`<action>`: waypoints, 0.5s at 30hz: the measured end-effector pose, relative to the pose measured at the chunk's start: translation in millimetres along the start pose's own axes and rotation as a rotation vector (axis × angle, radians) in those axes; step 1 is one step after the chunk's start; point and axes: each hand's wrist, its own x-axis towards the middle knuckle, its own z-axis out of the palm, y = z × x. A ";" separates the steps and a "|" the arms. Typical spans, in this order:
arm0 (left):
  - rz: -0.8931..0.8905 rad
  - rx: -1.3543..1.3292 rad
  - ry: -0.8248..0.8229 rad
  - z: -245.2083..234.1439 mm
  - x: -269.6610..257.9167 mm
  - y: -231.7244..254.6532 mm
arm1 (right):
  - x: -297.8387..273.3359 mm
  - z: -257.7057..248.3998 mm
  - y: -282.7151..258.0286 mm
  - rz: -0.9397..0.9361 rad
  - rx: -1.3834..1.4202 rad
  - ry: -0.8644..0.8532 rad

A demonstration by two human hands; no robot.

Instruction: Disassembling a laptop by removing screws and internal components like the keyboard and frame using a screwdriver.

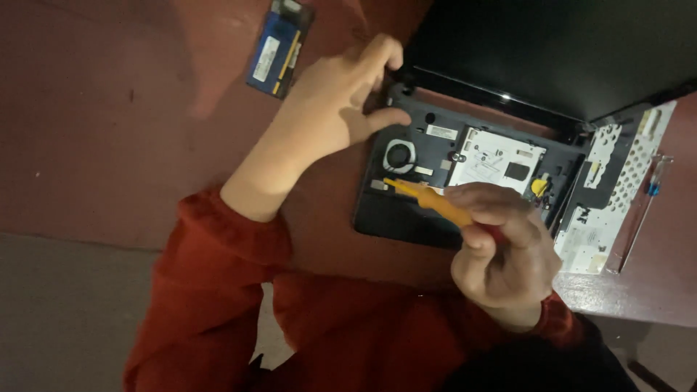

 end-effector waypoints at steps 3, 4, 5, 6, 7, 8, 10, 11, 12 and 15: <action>-0.032 -0.029 0.029 6.8 0.2 -4.5 | 8.4 9.3 -4.3 -0.010 -0.024 0.017; -0.033 -0.027 0.032 6.7 0.1 -4.9 | 10.4 9.6 -5.3 -0.014 -0.023 0.016; -0.006 -0.030 0.057 6.8 0.1 -5.1 | 12.3 9.8 -6.4 -0.022 -0.022 0.011; 0.022 -0.033 0.080 7.3 -0.2 -5.1 | 13.7 9.8 -7.9 -0.028 -0.021 0.007; 0.022 -0.033 0.080 7.3 -0.5 -5.7 | 12.8 9.1 -7.4 -0.028 -0.021 0.007; 0.028 -0.044 0.077 7.4 -0.1 -6.2 | 11.9 8.2 -6.6 -0.020 -0.023 -0.018; 0.036 -0.055 0.074 8.2 0.6 -6.9 | 12.3 7.7 -7.7 -0.012 -0.027 -0.043; 0.032 -0.047 0.063 8.7 0.8 -7.2 | 13.8 8.4 -9.5 -0.027 -0.033 -0.036; 0.027 -0.038 0.053 8.9 0.8 -7.7 | 15.4 9.4 -11.2 -0.042 -0.037 -0.030; 0.049 -0.053 0.077 10.8 0.0 -9.9 | 20.9 10.7 -13.7 -0.081 -0.040 -0.048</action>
